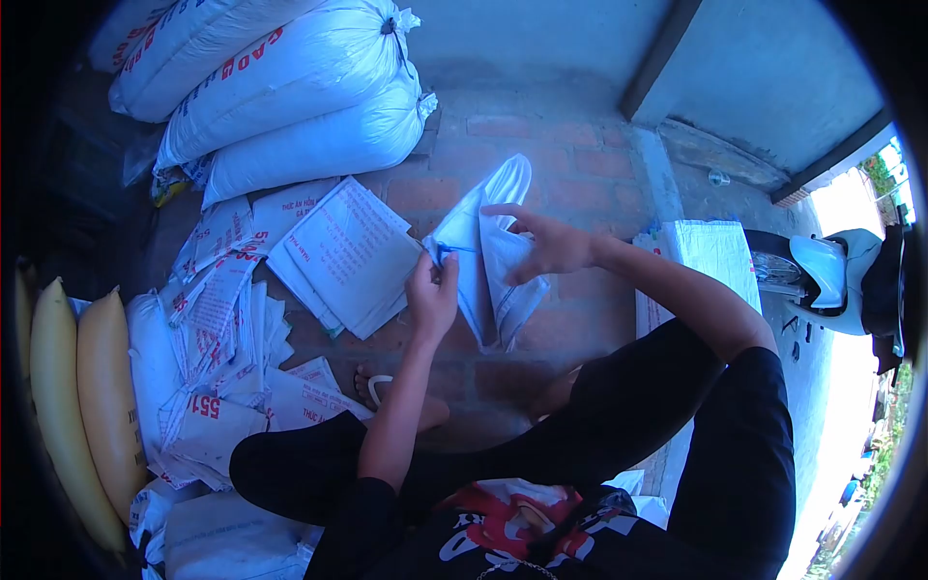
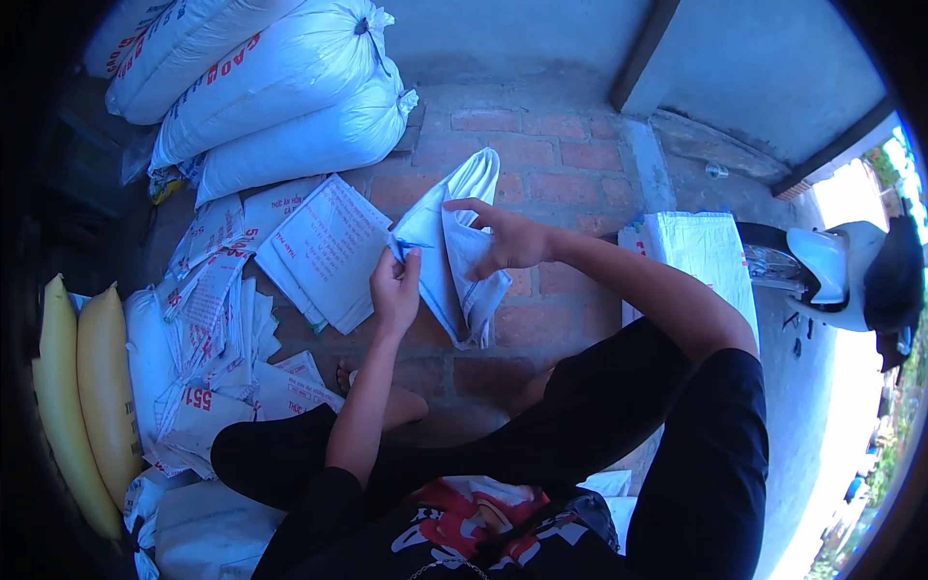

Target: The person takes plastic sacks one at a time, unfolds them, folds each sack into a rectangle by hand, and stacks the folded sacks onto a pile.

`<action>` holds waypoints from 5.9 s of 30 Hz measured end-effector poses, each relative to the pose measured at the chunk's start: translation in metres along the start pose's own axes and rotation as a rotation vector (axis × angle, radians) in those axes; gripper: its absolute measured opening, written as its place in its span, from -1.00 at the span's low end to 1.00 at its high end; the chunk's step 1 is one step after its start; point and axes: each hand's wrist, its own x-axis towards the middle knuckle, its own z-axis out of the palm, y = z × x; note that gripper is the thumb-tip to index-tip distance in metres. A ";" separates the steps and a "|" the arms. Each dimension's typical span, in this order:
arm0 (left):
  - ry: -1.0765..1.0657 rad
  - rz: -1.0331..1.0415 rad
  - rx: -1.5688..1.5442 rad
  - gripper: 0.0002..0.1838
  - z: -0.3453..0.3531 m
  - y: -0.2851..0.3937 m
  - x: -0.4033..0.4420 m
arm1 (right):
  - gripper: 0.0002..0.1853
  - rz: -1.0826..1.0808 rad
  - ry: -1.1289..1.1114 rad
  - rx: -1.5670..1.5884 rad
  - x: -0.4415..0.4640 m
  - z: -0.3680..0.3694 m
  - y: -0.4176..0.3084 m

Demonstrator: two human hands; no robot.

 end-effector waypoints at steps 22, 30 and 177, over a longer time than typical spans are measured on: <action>0.524 -0.220 -0.079 -0.65 -0.097 -0.044 0.035 | -0.60 -0.049 0.254 -0.671 -0.013 -0.038 0.012; 0.552 -0.246 -0.126 -0.68 -0.105 -0.042 0.035 | -0.54 -0.184 0.055 -0.690 -0.019 -0.015 -0.008; 1.238 -0.353 -0.522 -0.38 -0.400 -0.132 0.056 | -0.30 0.265 1.741 0.428 -0.078 -0.209 0.242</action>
